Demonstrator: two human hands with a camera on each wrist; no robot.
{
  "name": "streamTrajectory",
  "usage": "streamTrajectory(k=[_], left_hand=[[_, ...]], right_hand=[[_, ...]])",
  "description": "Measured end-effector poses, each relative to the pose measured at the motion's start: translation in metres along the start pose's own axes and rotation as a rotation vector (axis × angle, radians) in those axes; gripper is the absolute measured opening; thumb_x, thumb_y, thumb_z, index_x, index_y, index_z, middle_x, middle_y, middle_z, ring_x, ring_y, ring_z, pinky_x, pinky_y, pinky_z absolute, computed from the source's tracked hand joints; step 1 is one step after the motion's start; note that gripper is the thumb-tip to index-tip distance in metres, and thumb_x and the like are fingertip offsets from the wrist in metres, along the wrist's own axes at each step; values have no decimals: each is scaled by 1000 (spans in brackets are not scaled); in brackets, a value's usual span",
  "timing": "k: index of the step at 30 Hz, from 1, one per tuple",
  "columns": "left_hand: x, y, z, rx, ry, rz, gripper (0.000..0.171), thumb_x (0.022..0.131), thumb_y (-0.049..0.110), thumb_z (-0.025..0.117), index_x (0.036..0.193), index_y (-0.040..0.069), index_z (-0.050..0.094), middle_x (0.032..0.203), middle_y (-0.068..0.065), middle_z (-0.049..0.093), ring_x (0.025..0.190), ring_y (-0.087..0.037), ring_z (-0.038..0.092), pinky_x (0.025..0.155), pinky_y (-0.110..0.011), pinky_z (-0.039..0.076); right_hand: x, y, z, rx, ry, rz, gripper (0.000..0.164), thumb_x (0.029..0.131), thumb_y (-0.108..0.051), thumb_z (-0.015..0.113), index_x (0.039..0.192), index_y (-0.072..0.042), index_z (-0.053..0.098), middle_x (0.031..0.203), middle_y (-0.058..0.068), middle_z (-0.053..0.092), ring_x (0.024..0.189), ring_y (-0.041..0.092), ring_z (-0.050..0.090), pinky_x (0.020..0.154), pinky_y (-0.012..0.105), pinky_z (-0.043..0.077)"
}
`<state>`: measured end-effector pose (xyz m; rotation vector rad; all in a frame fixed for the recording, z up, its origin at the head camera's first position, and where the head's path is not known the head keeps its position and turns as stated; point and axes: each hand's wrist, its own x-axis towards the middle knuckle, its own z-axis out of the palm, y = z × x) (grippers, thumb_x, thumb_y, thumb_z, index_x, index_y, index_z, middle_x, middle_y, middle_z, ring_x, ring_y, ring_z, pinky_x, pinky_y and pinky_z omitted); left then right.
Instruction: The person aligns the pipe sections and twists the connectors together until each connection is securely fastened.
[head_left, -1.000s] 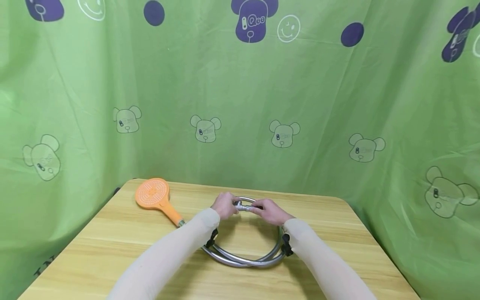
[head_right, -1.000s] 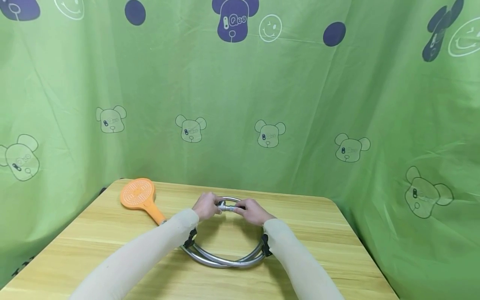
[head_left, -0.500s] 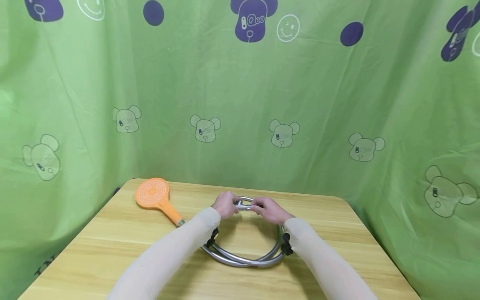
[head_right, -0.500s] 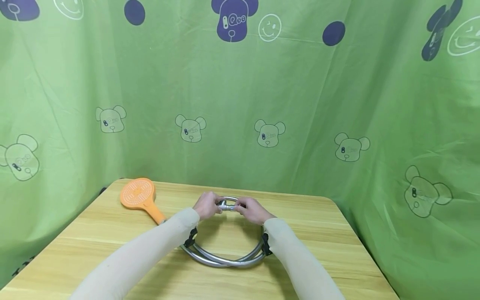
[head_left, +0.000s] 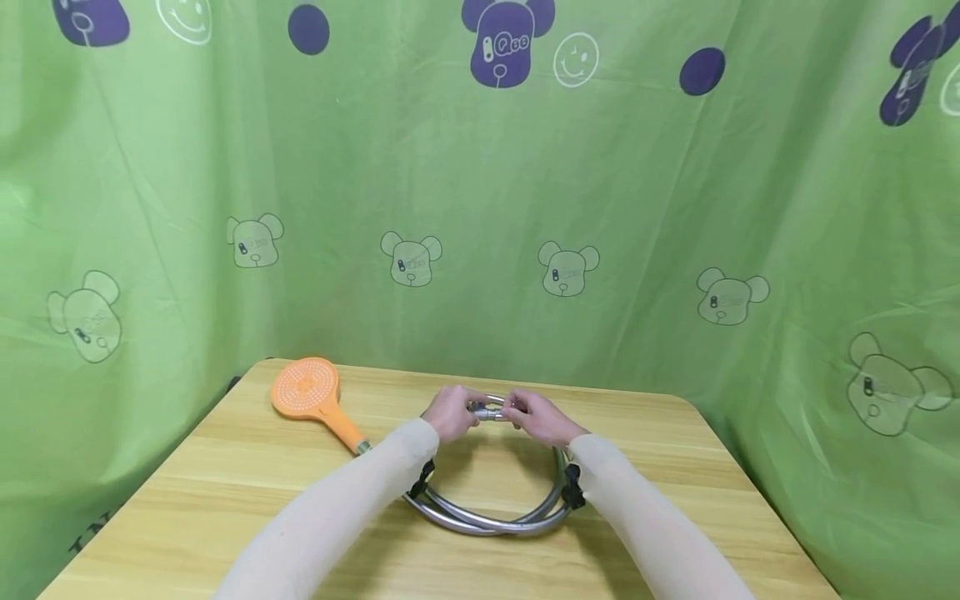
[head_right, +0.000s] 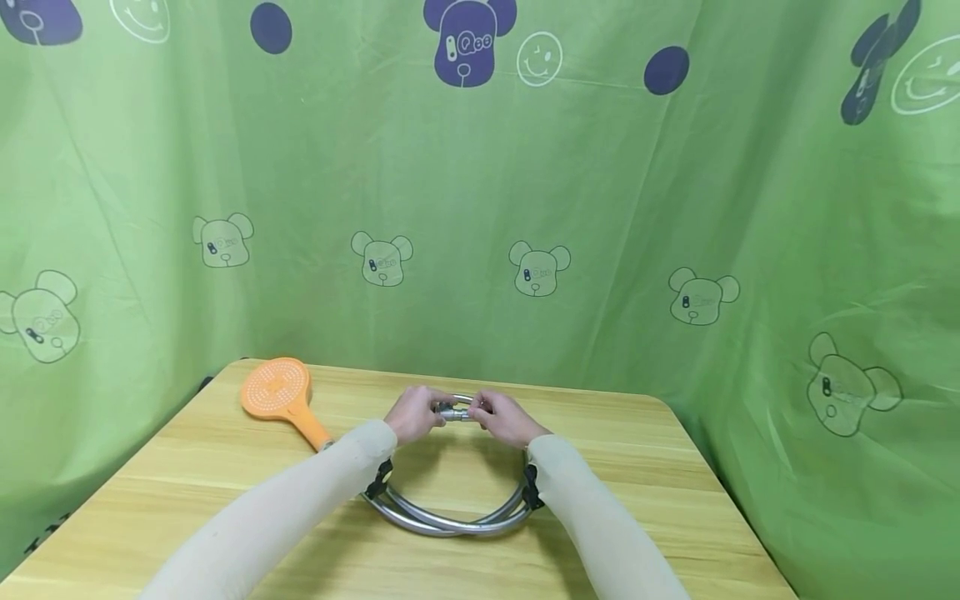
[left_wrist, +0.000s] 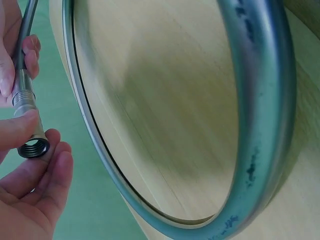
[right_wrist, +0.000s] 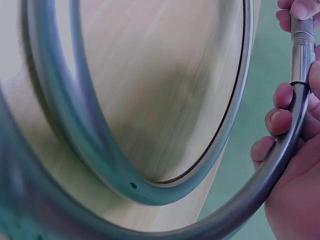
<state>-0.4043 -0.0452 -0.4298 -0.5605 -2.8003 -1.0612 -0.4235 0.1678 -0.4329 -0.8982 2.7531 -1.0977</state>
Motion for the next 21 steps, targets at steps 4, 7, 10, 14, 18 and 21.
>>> streamTrajectory(k=[4,7,10,14,18,21], left_hand=[[1,-1,0,5,-1,-5,44,80,0,77,120,17,75,103,-7,75,75,-14,59,60,-25,49],[1,-1,0,8,-1,-10,43,79,0,78,119,17,75,103,-8,75,76,-14,59,60,-26,49],[1,-1,1,18,2,-11,42,79,0,78,118,17,76,104,-7,74,78,-14,59,62,-25,49],[1,0,2,6,-3,-20,41,79,0,78,116,17,76,103,-7,74,78,-15,59,62,-26,50],[2,0,2,14,-2,-18,40,78,-1,79,115,15,76,104,-7,74,80,-15,59,66,-26,50],[2,1,1,25,3,-11,40,77,-1,79,114,15,77,104,-6,75,82,-16,59,69,-27,50]], right_hand=[[1,0,0,-13,3,-16,15,102,-16,57,97,-3,63,83,19,62,65,12,47,55,24,40],[2,1,0,-36,5,-14,18,103,-15,56,95,0,64,78,14,61,63,12,45,54,25,38],[2,0,0,-70,6,-17,23,104,-16,55,91,0,65,74,9,59,61,12,43,54,25,36],[1,-1,-1,-83,-3,-4,31,104,-22,54,89,2,67,71,4,57,60,11,41,53,25,35],[0,-2,-2,-43,-29,29,29,100,-28,61,99,-1,73,78,0,61,68,12,49,60,26,41],[0,-1,-3,-19,-42,33,24,96,-25,67,106,-5,72,85,-1,64,75,14,54,66,29,46]])
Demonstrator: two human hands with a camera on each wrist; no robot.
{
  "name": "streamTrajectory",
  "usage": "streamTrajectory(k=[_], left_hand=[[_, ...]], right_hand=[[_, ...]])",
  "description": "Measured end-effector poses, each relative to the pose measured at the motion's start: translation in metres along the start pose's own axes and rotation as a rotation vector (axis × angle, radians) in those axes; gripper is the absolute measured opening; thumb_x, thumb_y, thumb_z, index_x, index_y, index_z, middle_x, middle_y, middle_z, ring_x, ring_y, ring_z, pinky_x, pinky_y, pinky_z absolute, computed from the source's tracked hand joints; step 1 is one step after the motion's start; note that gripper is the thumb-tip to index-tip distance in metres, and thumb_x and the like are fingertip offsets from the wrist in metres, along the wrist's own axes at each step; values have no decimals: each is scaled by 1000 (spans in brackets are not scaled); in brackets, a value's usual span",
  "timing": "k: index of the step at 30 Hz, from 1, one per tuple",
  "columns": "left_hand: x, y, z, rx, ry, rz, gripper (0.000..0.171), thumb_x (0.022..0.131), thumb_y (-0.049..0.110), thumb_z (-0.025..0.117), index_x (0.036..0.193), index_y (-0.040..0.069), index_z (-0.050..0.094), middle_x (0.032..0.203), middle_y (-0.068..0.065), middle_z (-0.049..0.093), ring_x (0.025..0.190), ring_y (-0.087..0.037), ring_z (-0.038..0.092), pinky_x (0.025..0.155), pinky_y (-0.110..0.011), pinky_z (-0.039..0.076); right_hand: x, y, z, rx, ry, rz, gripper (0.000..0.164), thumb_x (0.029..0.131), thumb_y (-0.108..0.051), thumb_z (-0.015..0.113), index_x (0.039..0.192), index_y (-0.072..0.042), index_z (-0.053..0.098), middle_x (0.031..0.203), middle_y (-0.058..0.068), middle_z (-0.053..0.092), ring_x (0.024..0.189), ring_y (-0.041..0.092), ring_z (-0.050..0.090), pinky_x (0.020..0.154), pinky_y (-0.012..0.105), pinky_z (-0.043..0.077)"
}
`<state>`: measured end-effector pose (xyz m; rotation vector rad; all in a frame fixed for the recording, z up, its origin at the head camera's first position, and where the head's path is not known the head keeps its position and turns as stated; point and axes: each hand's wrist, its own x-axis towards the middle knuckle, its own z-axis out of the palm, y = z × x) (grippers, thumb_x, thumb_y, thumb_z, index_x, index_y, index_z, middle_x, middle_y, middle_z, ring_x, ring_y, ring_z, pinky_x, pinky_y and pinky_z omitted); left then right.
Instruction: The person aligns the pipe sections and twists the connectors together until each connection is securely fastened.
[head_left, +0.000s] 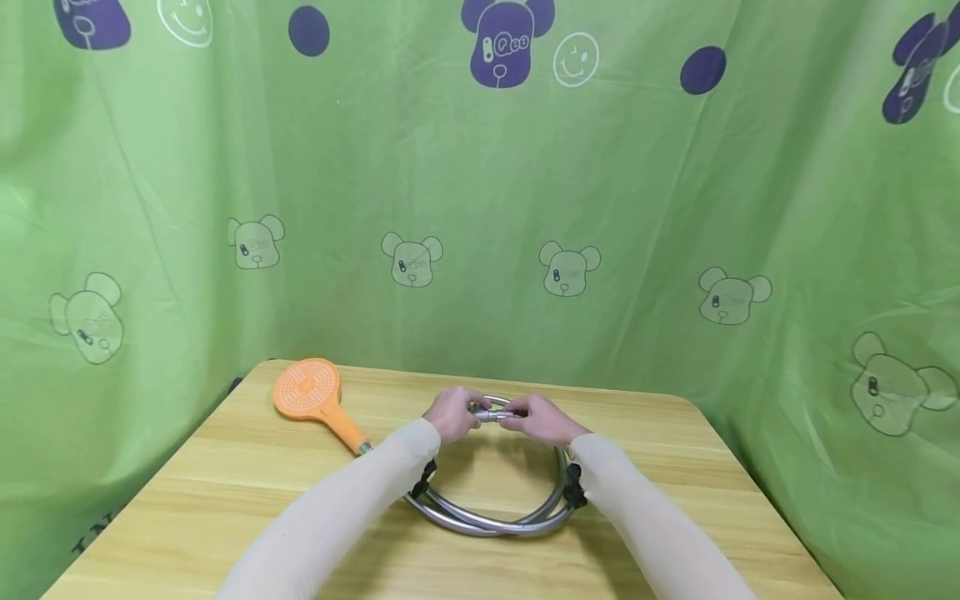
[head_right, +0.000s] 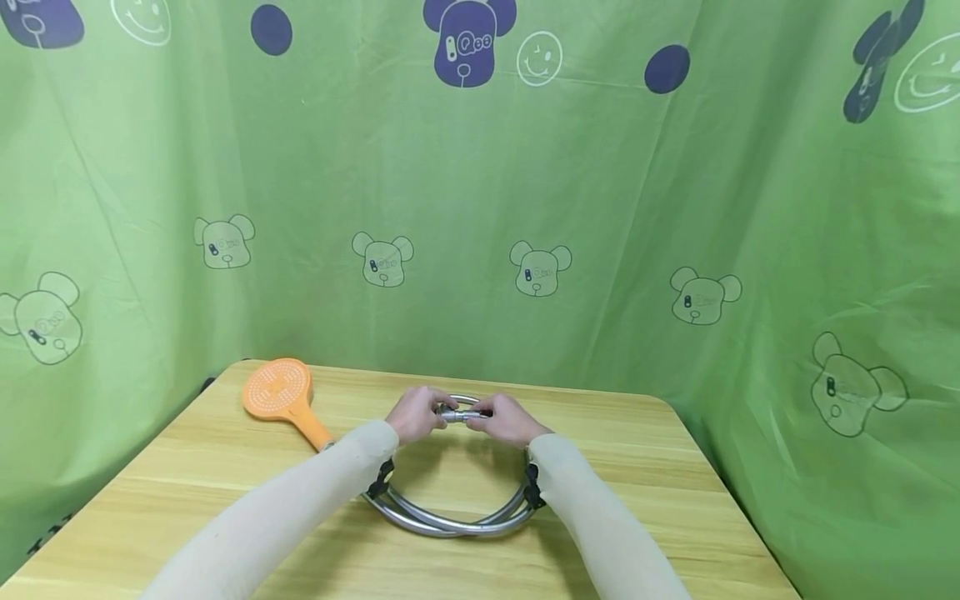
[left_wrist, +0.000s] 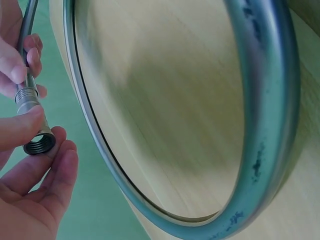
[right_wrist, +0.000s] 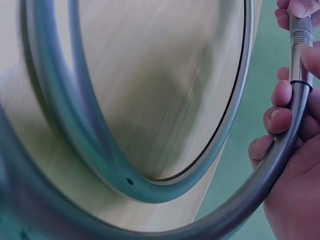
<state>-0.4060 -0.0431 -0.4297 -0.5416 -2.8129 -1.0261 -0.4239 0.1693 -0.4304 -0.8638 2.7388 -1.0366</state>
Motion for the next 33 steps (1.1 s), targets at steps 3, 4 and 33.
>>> streamTrajectory(k=[3,4,33], left_hand=[[0,1,-1,14,10,19,39,76,0,80,113,14,77,103,-5,75,84,-16,61,73,-30,52],[0,1,-2,20,14,24,39,76,0,80,113,14,77,103,-5,75,84,-16,61,74,-30,52],[-1,0,-2,19,26,49,39,72,-4,80,107,15,78,101,-5,75,84,-17,60,73,-29,51]], right_hand=[[1,4,0,20,11,-15,19,93,-21,70,106,-7,67,84,1,62,75,15,53,67,30,46],[1,4,0,24,16,-26,17,93,-19,70,105,-8,65,84,2,62,74,15,53,67,30,46],[0,-3,3,94,6,50,18,97,-23,66,106,-9,58,81,7,59,69,16,49,59,28,41]])
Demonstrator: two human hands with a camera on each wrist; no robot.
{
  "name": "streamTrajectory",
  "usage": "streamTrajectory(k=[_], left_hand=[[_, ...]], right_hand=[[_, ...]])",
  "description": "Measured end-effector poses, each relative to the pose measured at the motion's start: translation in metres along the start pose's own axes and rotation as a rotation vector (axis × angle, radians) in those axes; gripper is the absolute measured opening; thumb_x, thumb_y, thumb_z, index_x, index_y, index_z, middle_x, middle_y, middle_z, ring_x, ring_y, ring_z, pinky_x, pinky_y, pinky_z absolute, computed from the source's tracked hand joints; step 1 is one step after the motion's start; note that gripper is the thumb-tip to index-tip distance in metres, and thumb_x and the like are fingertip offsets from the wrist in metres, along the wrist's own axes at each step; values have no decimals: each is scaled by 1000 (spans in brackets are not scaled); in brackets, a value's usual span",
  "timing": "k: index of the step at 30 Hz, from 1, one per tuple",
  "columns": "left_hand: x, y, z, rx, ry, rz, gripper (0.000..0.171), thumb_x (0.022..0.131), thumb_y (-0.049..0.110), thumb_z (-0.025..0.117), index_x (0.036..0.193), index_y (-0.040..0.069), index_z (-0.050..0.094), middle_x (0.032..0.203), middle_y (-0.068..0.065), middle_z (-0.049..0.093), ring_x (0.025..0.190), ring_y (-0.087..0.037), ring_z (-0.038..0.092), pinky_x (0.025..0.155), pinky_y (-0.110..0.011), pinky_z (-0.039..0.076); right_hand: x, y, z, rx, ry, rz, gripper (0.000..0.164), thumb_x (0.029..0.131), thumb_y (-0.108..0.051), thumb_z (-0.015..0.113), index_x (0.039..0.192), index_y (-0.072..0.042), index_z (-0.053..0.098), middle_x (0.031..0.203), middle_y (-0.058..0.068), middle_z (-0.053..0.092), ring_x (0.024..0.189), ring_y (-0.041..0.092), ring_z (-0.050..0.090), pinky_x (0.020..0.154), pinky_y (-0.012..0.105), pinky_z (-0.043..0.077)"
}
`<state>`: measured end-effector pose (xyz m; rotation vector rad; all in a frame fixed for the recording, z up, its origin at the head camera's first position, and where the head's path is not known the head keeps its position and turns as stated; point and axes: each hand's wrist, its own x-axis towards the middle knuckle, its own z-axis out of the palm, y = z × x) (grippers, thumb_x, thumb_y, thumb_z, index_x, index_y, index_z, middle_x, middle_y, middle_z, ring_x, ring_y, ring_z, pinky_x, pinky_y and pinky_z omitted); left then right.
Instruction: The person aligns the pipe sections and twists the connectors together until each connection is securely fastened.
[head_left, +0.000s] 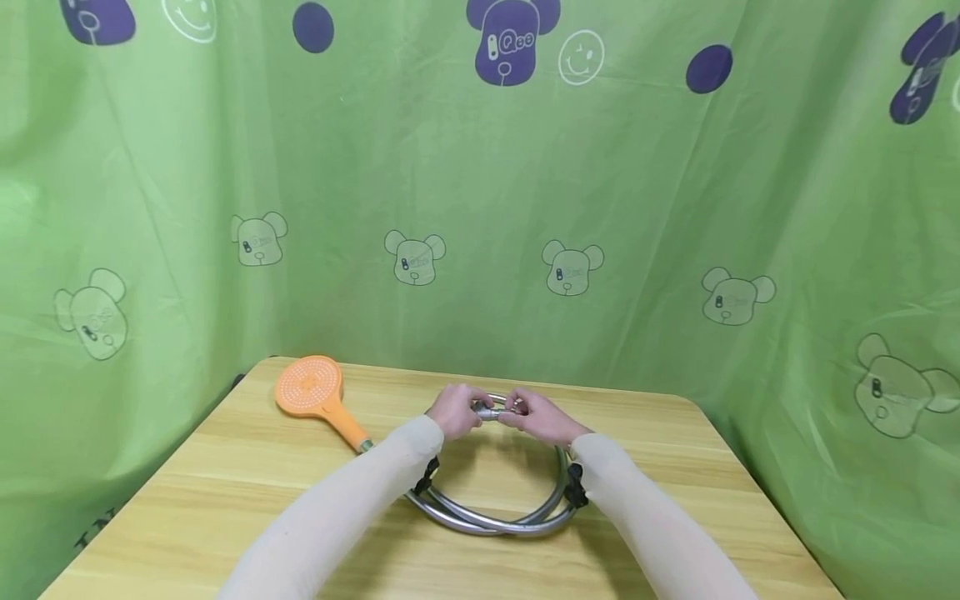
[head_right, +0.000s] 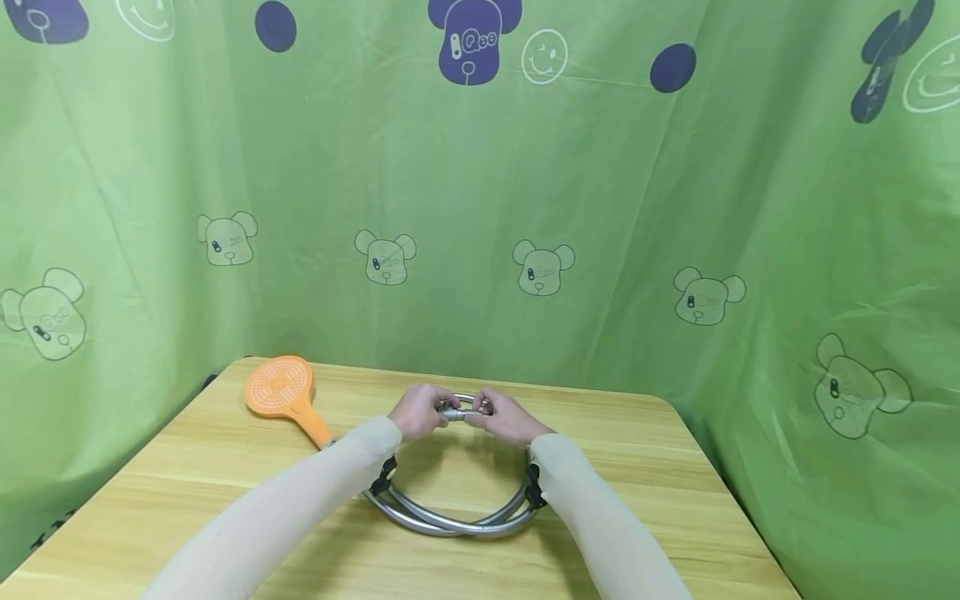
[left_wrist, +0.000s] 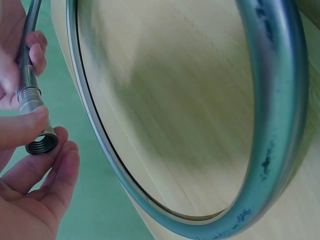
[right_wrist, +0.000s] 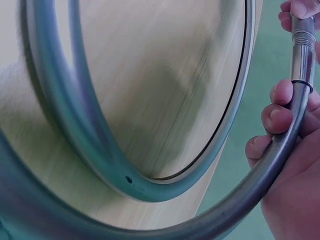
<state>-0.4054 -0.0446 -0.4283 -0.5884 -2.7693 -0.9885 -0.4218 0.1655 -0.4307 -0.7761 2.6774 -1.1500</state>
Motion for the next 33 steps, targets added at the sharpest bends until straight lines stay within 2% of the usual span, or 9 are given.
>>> streamTrajectory(k=[3,6,13,19,24,28,30,33], left_hand=[[0,0,0,-4,-5,-12,40,72,-4,80,108,14,78,101,-5,75,85,-18,60,74,-30,51],[-1,0,0,-16,-17,-28,41,72,-5,80,109,14,77,100,-5,74,84,-18,59,73,-30,51],[-2,0,-1,-18,-7,-19,41,73,-5,80,109,12,77,98,-6,74,81,-17,58,69,-27,49],[-3,1,-2,-33,-9,-23,42,72,-7,79,109,12,78,100,-8,74,77,-16,57,65,-27,48],[-3,2,-1,-34,-13,-31,42,72,-7,80,109,13,77,101,-8,73,77,-17,58,66,-27,49],[-2,2,-1,-18,-9,-24,40,73,-4,81,108,14,78,98,-6,74,79,-16,58,68,-27,49],[-1,1,-1,-10,-8,-16,39,73,-3,81,107,15,78,97,-5,74,80,-15,59,69,-27,49],[-1,0,-1,-15,-9,-15,39,73,-3,80,108,15,78,98,-4,74,81,-16,59,70,-27,49]], right_hand=[[0,0,0,-20,1,-34,21,92,-14,72,104,-7,57,82,3,60,71,14,50,62,27,42],[-1,0,0,-50,0,-78,19,90,-9,72,101,-5,57,82,3,61,70,14,50,63,28,42],[0,0,-3,-92,-7,-93,10,96,-20,68,95,-10,65,83,3,59,74,15,50,65,29,43],[1,-1,-5,-114,-45,-109,22,101,-23,61,100,-4,71,76,0,55,68,13,47,59,26,40],[0,-1,-4,-113,-54,-92,29,104,-23,55,96,1,70,70,-2,48,60,11,40,52,24,34],[-1,-2,-2,-84,-33,-47,28,105,-27,52,103,-3,67,73,-2,50,62,13,41,53,25,35],[-2,-2,-1,-54,-17,-22,24,103,-30,56,106,-7,63,74,-1,51,64,14,43,54,26,36],[-2,-3,0,-24,-5,-16,21,97,-25,67,108,-9,58,78,1,55,67,15,47,58,27,40]])
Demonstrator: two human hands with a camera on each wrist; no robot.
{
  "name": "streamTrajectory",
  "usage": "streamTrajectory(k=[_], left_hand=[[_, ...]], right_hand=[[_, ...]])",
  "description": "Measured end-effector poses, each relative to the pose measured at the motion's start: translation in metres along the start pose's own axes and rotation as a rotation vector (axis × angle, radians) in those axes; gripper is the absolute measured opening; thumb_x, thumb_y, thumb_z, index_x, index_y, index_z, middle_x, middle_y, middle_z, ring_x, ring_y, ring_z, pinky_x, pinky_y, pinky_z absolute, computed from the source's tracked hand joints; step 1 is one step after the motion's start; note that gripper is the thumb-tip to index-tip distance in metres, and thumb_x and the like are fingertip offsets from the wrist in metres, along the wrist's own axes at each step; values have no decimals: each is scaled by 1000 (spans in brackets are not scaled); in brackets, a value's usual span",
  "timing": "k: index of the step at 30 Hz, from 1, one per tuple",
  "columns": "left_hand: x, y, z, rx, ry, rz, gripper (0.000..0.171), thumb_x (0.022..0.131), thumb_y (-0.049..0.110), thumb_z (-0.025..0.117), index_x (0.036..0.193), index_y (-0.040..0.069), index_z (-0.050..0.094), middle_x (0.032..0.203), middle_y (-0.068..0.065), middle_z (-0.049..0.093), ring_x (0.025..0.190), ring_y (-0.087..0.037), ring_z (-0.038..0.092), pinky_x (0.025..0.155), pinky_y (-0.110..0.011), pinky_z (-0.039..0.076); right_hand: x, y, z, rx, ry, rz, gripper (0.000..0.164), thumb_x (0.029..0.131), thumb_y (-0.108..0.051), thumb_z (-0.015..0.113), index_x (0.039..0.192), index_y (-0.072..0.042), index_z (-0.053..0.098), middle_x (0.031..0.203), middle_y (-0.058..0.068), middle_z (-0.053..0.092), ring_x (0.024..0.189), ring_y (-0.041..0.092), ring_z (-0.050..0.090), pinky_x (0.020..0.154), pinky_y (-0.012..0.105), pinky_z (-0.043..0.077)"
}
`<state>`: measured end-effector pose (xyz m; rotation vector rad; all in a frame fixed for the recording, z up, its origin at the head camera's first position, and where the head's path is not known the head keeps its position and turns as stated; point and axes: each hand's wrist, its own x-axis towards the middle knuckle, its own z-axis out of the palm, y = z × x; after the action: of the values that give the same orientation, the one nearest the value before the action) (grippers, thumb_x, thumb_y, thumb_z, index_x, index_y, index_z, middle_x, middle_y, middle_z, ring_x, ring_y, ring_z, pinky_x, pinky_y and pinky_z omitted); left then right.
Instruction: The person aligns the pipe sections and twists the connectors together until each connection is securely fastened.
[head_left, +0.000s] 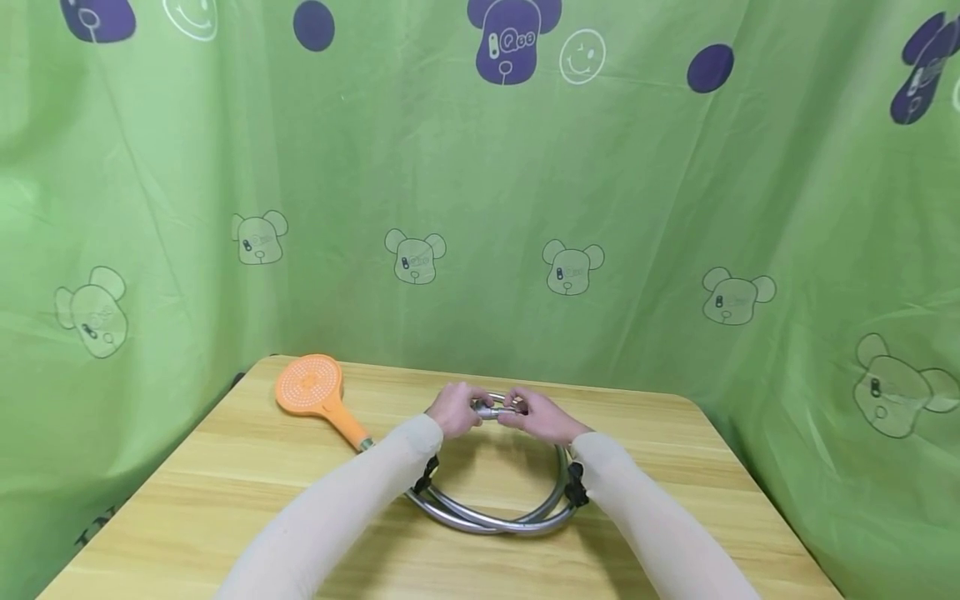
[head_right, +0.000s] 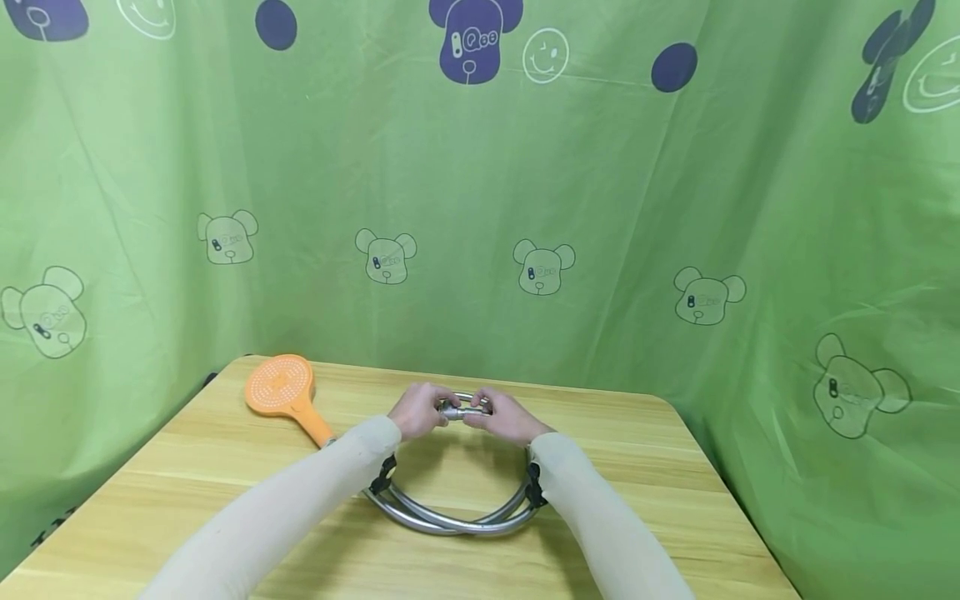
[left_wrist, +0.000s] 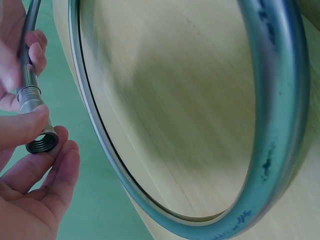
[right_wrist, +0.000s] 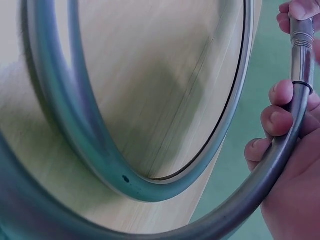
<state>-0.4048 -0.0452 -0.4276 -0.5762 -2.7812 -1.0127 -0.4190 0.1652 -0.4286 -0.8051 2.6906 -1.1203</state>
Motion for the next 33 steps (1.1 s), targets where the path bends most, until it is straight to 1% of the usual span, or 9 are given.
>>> streamTrajectory(k=[2,5,8,14,17,23,27,31,33], left_hand=[[0,0,0,-4,-3,-4,40,73,-4,80,108,15,78,98,-4,74,81,-16,59,70,-28,49],[0,1,-1,-8,-3,-7,40,73,-4,80,108,15,78,97,-5,74,81,-16,59,70,-28,49],[-1,2,-1,-8,0,-4,39,72,-4,80,106,15,78,96,-5,74,81,-17,59,71,-29,50],[-2,4,-1,-8,-1,-9,39,73,-5,80,109,12,77,99,-6,74,84,-17,59,73,-30,50],[-3,4,-1,-13,-2,-12,40,73,-5,80,109,11,77,99,-6,74,84,-17,60,72,-29,51],[-2,5,-1,-3,-4,-5,40,72,-5,81,107,12,77,98,-5,74,81,-16,59,70,-28,50],[-2,5,0,-3,-8,-7,40,72,-5,81,108,13,78,98,-4,74,80,-15,59,68,-26,49],[-1,5,-1,-7,-10,-9,39,73,-4,81,107,14,78,99,-4,75,81,-15,59,68,-26,49],[-1,5,-2,-17,-10,-12,39,73,-4,80,107,14,78,98,-5,75,81,-15,60,69,-26,50]], right_hand=[[0,0,0,2,0,-18,23,93,-19,71,107,-8,56,80,3,57,68,15,48,59,28,42],[-1,1,-1,-5,-3,-60,21,91,-11,72,104,-6,56,85,6,62,72,15,51,62,29,44],[-2,2,-2,-7,3,-75,17,92,-12,71,102,-7,59,88,8,63,76,17,53,66,31,45],[-1,2,-3,-36,-5,-43,10,95,-21,68,99,-13,65,90,9,62,80,19,52,69,33,45],[-1,2,-4,-56,-15,-53,11,97,-22,66,100,-12,68,88,8,61,77,17,51,67,32,44],[0,2,-6,-105,-26,-91,17,102,-24,60,97,-14,73,73,-2,50,66,11,44,58,25,38],[0,2,-6,-104,-32,-66,23,102,-28,58,97,-13,74,70,-3,47,63,11,41,56,25,36],[0,0,-5,-91,-23,-11,25,99,-34,62,105,-13,74,78,2,56,69,13,46,62,28,40],[-1,-1,-5,-71,-16,4,25,96,-33,66,110,-12,70,83,4,59,72,15,48,63,30,42]])
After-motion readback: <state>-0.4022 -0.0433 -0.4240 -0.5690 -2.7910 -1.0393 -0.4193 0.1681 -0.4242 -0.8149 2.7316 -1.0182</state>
